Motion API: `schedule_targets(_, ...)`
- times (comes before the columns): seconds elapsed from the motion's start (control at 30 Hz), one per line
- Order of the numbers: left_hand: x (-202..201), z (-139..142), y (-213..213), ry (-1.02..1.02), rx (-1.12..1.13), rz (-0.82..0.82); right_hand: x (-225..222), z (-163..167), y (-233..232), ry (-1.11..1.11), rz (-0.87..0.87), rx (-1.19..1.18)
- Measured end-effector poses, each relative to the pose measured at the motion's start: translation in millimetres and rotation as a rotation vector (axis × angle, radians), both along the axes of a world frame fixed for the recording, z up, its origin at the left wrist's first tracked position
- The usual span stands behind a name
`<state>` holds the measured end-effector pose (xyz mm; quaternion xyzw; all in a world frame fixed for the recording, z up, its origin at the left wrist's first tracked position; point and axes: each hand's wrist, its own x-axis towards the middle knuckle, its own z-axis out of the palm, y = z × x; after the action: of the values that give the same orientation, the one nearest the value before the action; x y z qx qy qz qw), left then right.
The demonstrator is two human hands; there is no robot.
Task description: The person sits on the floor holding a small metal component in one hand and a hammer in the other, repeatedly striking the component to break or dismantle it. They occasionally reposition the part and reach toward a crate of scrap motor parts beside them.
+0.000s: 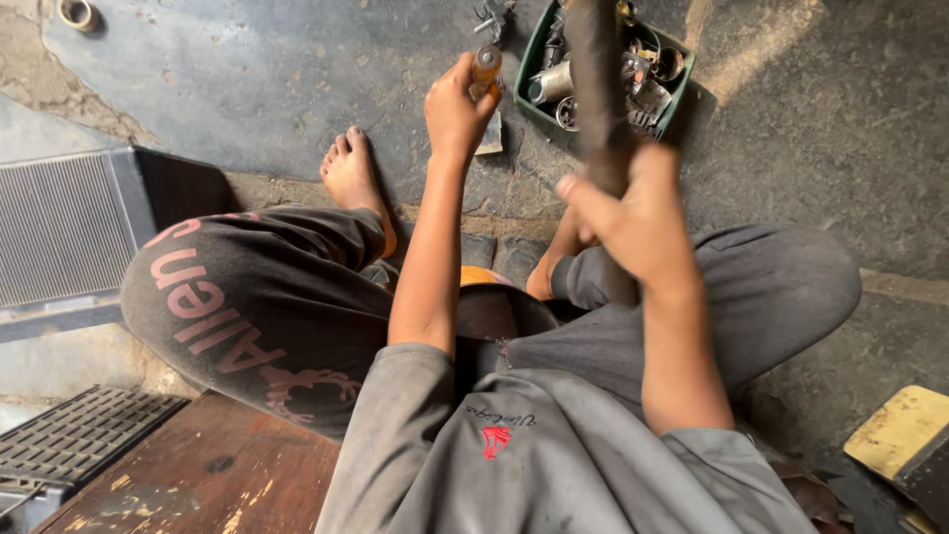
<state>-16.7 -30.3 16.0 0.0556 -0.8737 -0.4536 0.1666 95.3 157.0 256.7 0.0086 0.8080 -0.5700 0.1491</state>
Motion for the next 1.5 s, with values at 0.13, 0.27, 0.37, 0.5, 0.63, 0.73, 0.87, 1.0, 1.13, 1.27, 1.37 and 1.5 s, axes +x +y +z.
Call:
schedule_targets(0.13, 2.1, 2.0, -5.1, 0.038, 0.012, 0.013, -20.1, -13.5, -27.8, 0.427, -0.100, 0.254)
schedule_targets(0.27, 20.0, -3.8, -7.1, 0.055, 0.081, 0.005, -31.6, -90.7, -39.6, 0.446, 0.128, 0.476)
schedule_targets(0.37, 23.8, -4.4, -8.2, 0.116, 0.148, 0.052, -22.5, -113.6, -17.2, -0.162, 0.088, 0.227)
schedule_targets(0.5, 7.9, 3.9, -22.6, 0.104, 0.153, 0.014, 4.0, -98.4, -1.1, -0.154, -0.066, -0.109)
schedule_targets(0.63, -7.0, 12.1, -27.7, 0.107, 0.219, 0.018, 13.4, -87.6, -7.8, -0.227, -0.241, -0.359)
schedule_targets(0.73, -6.3, 5.3, -24.8, 0.127, 0.193, -0.020, 12.7, -93.4, -6.0, -0.350, -0.294, -0.425)
schedule_targets(0.87, -1.2, -16.7, -12.3, 0.153, 0.252, 0.002, 11.5, -108.7, -0.3, -0.406, -0.390, -0.488)
schedule_targets(1.0, 2.5, -30.1, 6.3, 0.153, 0.279, 0.081, 9.6, -122.4, 1.7, -0.374, -0.400, -0.453)
schedule_targets(1.13, 2.7, -25.8, 15.3, 0.189, 0.293, 0.048, 9.0, -131.2, 4.2, -0.373, -0.332, -0.497)
schedule_targets(1.27, 1.2, -21.0, 16.1, 0.167, 0.256, 0.036, 10.6, -132.6, 5.9, -0.393, -0.333, -0.472)
schedule_targets(1.37, 0.6, -24.0, 15.2, 0.175, 0.401, 0.001, 11.0, -128.4, 5.6, -0.401, -0.346, -0.462)
schedule_targets(1.5, -0.9, -28.6, 14.2, 0.170, 0.389, -0.034, 10.0, -120.5, 2.9, -0.406, -0.350, -0.450)
